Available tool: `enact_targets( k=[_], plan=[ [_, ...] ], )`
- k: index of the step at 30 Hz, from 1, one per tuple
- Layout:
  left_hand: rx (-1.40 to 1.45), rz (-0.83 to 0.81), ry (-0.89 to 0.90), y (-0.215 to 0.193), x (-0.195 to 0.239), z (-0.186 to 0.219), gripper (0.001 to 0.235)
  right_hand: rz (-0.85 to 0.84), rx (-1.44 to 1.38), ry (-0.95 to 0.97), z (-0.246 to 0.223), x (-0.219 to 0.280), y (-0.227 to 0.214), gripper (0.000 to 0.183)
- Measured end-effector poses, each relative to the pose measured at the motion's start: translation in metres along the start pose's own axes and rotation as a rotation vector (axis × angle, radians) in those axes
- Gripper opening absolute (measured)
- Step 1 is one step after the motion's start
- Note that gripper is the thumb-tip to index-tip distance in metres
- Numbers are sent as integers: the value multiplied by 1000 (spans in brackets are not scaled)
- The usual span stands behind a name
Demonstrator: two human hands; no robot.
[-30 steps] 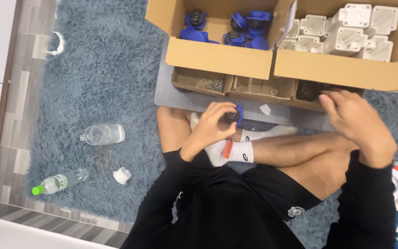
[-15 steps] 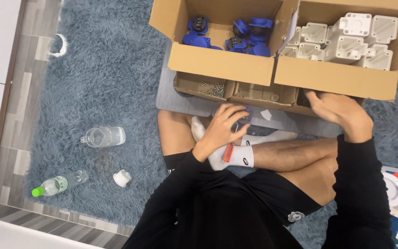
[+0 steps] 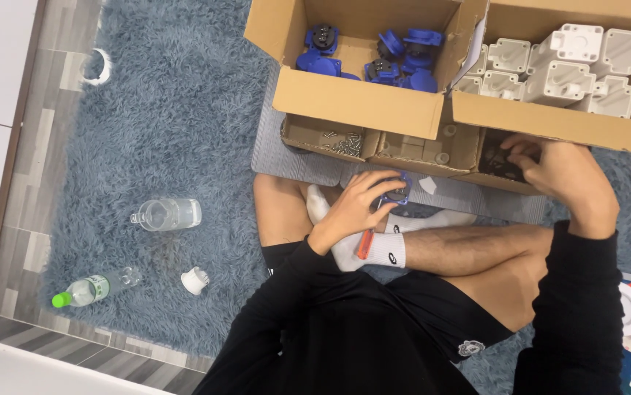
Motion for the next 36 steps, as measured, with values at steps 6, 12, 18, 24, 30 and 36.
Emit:
enact_targets(
  k=[6, 12, 18, 24, 30, 36],
  plan=[
    [4, 6, -26, -2, 0, 1, 45, 196, 191, -128, -18, 32, -9, 36],
    [-3, 38, -10, -5, 1, 4, 47, 501, 121, -291, -21, 84, 3, 25],
    [141, 126, 53, -29, 2, 39, 48, 570, -234, -345, -48, 104, 41, 25],
    [406, 248, 216, -28, 10, 53, 34, 436, -555, -552, -58, 68, 119, 20],
    [431, 307, 226, -27, 21, 50, 16, 383, -754, -603, -65, 61, 155, 18],
    [401, 361, 231, -32, 27, 49, 13, 470, -598, -623, -77, 70, 154, 29]
  ],
)
Point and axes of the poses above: each hand's wrist, its own x-axis away from the middle knuckle, its own y-axis out of the palm, z = x × y, the point moved 6 cm from there along -x, towards the middle knuckle, and after that the axes turned 15 degrees about -z, right-handed, at the moved point
